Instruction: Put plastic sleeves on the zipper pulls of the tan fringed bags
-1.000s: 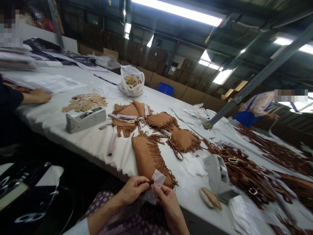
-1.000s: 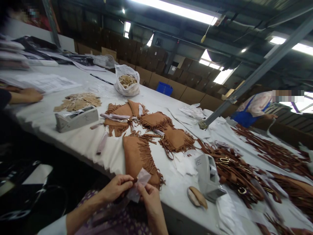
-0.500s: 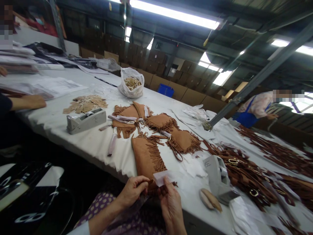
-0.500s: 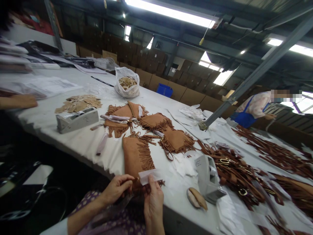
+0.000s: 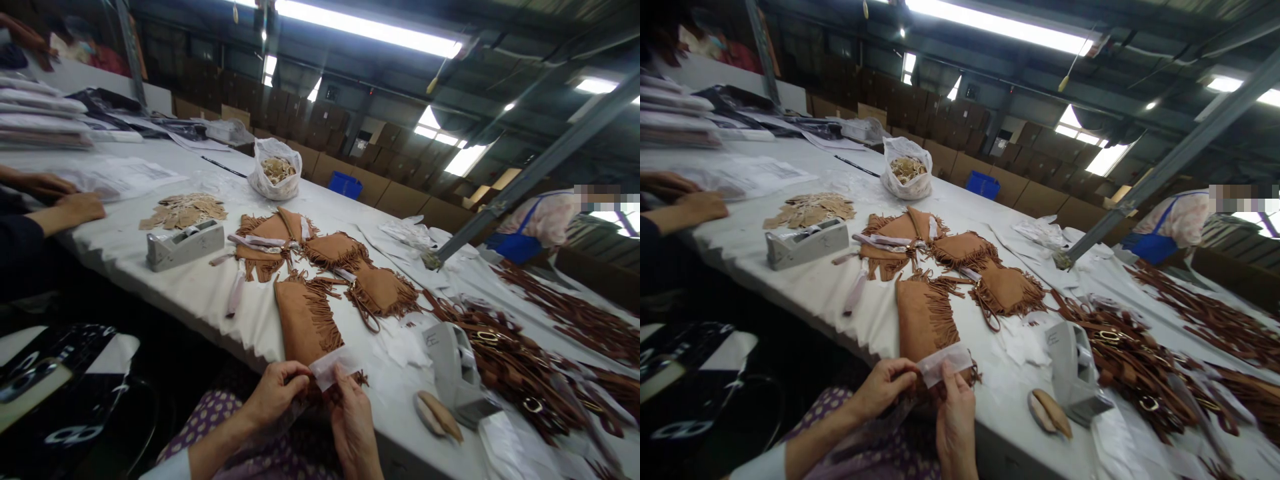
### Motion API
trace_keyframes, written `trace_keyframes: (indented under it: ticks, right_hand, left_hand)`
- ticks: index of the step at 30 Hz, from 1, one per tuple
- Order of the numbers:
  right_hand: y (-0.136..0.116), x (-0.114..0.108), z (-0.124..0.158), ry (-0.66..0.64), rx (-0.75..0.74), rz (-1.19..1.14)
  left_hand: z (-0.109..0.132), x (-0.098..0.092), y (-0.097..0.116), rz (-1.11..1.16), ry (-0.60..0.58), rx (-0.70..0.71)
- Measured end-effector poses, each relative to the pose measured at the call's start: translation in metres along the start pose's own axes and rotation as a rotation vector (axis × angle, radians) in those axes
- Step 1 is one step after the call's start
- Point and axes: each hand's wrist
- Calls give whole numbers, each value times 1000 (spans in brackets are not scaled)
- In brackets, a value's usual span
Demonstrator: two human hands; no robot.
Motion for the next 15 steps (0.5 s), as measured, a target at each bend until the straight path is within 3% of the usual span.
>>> trace_keyframes:
  ticks: [3, 9, 15]
  right_hand:
    - [6, 0, 0, -39, -13, 77]
    - [14, -8, 2, -46, -71, 459]
    - [16, 1, 10, -144, -102, 638]
  left_hand:
    - [1, 0, 0, 42, -8, -3]
    - [5, -2, -2, 107, 13, 9]
    - [11, -8, 1, 145, -64, 27]
Point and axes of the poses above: each hand's wrist, its own z-axis away from the middle knuckle, its own x-axis out of the palm, y = z × x, and after that the axes turned 12 degrees about -y, right-handed
